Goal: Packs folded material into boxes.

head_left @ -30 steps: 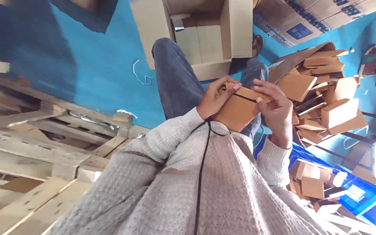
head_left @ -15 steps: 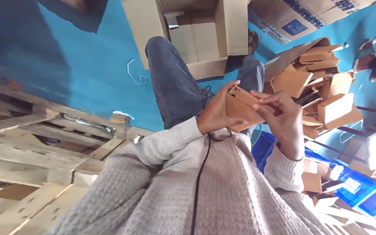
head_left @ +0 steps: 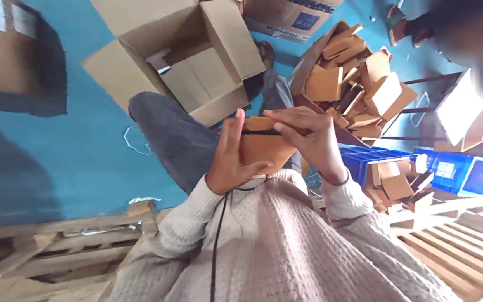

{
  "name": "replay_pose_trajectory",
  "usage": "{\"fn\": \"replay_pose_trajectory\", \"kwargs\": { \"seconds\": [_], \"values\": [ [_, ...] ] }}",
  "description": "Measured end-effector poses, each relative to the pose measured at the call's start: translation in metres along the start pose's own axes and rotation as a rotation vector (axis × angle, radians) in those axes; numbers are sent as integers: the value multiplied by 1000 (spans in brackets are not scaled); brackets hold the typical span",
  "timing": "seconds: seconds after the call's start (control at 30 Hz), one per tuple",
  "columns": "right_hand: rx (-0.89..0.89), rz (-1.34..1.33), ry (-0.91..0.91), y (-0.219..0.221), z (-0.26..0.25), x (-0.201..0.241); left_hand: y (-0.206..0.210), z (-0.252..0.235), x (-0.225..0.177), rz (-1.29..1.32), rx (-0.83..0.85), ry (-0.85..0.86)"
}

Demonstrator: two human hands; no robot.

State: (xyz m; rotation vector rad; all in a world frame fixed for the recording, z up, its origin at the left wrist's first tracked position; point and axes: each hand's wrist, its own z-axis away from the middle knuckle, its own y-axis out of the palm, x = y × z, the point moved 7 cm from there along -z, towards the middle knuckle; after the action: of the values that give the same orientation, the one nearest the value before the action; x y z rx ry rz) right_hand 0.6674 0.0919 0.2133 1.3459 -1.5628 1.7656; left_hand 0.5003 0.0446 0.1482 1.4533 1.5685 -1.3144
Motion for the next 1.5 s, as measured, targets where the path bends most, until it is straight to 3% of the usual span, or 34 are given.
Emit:
{"fn": "replay_pose_trajectory", "kwargs": {
  "seconds": [0.13, 0.3, 0.43, 0.5, 0.6, 0.73, 1.07, 1.27, 1.37, 1.5],
  "values": [
    [144, -50, -109, 10, 6, -5, 0, -1, 0, -26, 12, 32],
    [285, 86, -155, 22, 16, -23, 7, -9, 21, 127, -1, -48],
    [130, 204, -102, 18, 11, -29, 2, -19, 32, 176, -55, -97],
    [-46, 171, -109, 16, 11, -33, -9, -18, 34, 148, -97, -168],
    [-133, 68, -99, 23, -5, -39, -20, -23, 42, 170, -190, -188],
    [-124, -87, -46, 38, -21, -43, -33, -20, 45, 222, -270, -255],
    [-1, -118, -65, 75, -29, -46, -57, 4, 55, 358, -340, -434],
    [36, -131, -163, 72, -31, -33, -62, 2, 39, 294, -304, -332],
    [12, -162, -148, 69, -21, -34, -60, 3, 34, 267, -300, -267],
    [56, -226, -74, 73, -17, -43, -53, 5, 39, 250, -337, -303]
  ]
}}
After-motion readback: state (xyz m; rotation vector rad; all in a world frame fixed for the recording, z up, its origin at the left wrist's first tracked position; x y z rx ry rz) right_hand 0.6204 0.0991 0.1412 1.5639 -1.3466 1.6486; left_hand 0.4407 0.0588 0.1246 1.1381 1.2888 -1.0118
